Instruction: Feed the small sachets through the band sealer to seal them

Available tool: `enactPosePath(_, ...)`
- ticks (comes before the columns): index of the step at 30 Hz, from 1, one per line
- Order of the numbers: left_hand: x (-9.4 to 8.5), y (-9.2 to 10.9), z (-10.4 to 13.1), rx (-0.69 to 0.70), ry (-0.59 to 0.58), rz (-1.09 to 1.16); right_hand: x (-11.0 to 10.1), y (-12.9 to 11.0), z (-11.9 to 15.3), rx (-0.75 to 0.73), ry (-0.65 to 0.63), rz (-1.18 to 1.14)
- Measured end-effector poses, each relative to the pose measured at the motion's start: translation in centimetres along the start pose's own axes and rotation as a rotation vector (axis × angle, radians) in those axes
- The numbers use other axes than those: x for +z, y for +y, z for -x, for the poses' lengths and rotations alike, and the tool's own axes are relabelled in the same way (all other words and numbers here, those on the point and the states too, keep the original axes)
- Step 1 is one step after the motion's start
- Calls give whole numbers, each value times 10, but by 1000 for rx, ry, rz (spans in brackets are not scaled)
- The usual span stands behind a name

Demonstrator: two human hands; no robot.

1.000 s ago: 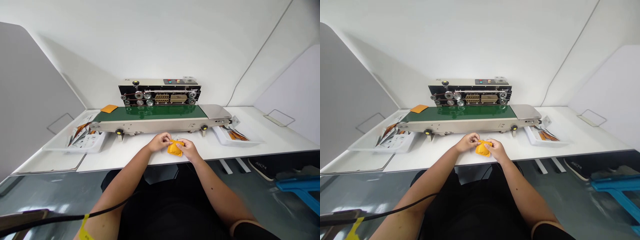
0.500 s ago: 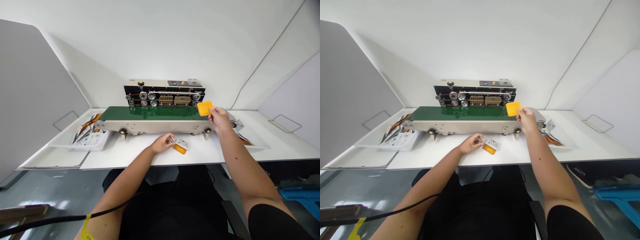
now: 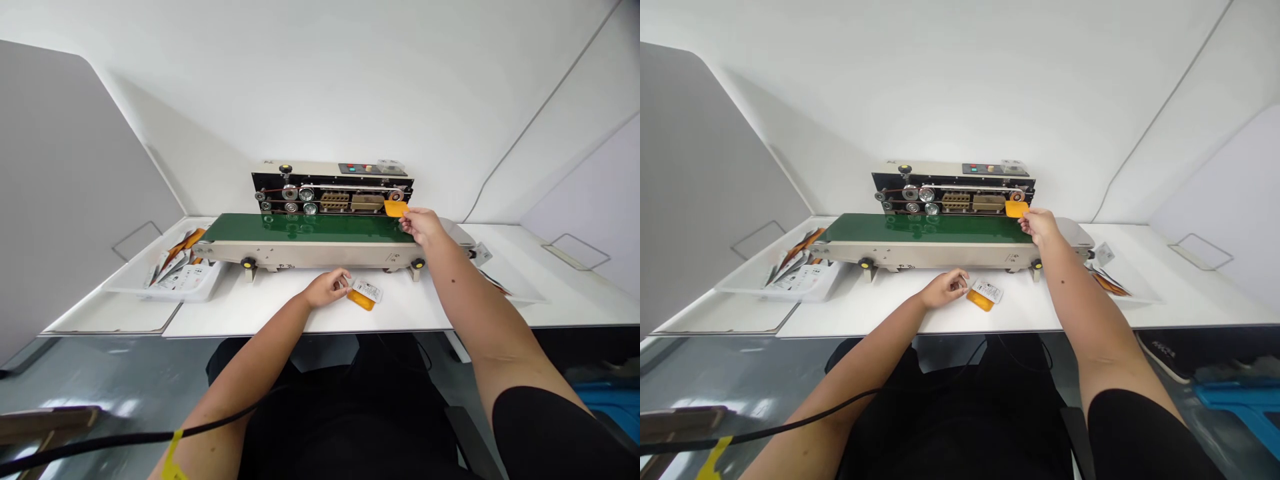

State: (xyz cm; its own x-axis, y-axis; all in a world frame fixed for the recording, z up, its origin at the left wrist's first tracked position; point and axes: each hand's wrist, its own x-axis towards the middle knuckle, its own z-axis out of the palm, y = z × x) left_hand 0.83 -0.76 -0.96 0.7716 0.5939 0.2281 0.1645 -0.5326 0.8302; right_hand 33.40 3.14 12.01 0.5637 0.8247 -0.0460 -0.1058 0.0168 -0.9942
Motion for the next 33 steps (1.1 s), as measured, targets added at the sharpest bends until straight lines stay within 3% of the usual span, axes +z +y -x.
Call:
enactPosePath(6,0,1,0,11,5,-7,33,2,13,-1,-80,15)
enactPosePath(9,0,0,0,16,7,-6,38,1,18,-26,-88,2)
enactPosePath(12,0,-1,1,18,12,-11,22,-1,20,-180,34,-20)
enactPosePath(15,0,0,1,29,19,-17,-9,-1,17,-428,223,20)
enactPosePath(17,0,1,1,32,16,-24,-28,2,13,-501,309,74)
enactPosePath(21,0,2,2,7,6,-62,-40,8,0,-390,321,119)
enactPosePath(29,0,-1,4,-14,2,-88,0,6,-10,-135,118,35)
enactPosePath(33,0,-1,3,-17,-11,-83,8,0,-12,-45,79,115)
